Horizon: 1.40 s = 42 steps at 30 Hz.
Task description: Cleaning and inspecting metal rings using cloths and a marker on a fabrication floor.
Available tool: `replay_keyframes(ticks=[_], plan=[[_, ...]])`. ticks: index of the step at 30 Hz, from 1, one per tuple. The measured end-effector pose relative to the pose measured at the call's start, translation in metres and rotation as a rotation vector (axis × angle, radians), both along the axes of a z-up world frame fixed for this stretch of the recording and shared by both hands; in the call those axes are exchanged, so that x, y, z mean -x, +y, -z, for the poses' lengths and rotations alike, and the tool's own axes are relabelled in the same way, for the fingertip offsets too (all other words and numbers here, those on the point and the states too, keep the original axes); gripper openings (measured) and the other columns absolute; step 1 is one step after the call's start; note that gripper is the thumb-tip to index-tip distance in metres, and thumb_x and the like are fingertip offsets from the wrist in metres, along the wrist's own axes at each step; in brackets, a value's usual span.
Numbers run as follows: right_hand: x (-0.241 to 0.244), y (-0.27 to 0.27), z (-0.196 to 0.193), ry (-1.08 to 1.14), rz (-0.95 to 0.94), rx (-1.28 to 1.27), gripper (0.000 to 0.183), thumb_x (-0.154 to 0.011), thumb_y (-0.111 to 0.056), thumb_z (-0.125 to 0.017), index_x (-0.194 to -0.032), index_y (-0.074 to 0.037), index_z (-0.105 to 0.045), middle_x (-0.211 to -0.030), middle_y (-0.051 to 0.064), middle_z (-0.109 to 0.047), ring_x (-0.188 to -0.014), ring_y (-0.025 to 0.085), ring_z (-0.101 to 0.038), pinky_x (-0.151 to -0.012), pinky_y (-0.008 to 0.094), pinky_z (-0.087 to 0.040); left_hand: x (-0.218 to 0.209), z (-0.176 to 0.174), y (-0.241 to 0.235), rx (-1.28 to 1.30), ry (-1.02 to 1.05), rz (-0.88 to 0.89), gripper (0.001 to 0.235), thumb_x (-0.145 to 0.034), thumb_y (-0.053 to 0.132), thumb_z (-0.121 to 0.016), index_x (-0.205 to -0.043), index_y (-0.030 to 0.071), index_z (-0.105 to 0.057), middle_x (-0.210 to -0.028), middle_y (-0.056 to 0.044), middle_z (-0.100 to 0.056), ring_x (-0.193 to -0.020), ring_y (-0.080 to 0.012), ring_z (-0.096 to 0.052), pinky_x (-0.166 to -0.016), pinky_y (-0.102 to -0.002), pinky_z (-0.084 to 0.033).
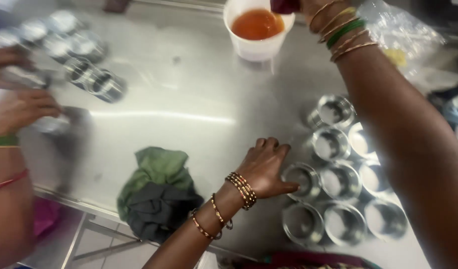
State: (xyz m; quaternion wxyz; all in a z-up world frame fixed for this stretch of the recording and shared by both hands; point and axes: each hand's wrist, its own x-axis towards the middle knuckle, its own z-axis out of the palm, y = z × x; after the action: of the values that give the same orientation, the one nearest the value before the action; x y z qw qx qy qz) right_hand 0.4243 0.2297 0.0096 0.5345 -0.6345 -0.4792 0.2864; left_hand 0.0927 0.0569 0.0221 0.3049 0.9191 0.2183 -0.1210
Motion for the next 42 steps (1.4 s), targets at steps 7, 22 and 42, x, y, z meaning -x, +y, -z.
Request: replay_keyframes(ticks=[7,22,42], plan=[[0.036,-0.169,-0.042,0.823,-0.171,-0.232,0.014,-0.106,-0.011,-0.059,-0.111,0.002,-0.063,-0.11,0.013,-0.068,-0.108,0.025,-0.067,-0.107,0.042,-0.056,-0.016,0.014,-0.06,0.022,0.008,-0.149,0.095,-0.074,0.051,-0.084,-0.143,0.0,-0.043,-0.142,-0.023,-0.042,-0.133,-0.0385,-0.039,-0.105,-0.054,-0.042],[0.155,-0.316,0.008,0.742,0.141,0.434,0.033,-0.1,-0.009,-0.046,-0.129,-0.002,-0.057,-0.12,0.013,-0.066,-0.105,0.02,-0.064,-0.094,0.035,-0.055,0.009,0.027,-0.055,-0.006,-0.852,-0.24,0.079,-0.07,0.024,-0.086,-0.14,0.001,-0.057,-0.144,-0.025,-0.054,-0.133,-0.0397,-0.055,-0.108,-0.046,-0.052],[0.21,-0.295,-0.022,0.583,-0.101,0.528,0.047,-0.105,-0.024,-0.037,-0.147,-0.008,-0.051,-0.11,0.021,-0.066,-0.095,0.022,-0.067,-0.09,0.031,-0.052,0.027,0.128,-0.025,0.748,-0.335,-0.789,0.072,-0.105,0.067,-0.059,-0.113,-0.004,-0.066,-0.096,-0.035,-0.07,-0.081,-0.0405,-0.079,-0.06,-0.036,-0.062]])
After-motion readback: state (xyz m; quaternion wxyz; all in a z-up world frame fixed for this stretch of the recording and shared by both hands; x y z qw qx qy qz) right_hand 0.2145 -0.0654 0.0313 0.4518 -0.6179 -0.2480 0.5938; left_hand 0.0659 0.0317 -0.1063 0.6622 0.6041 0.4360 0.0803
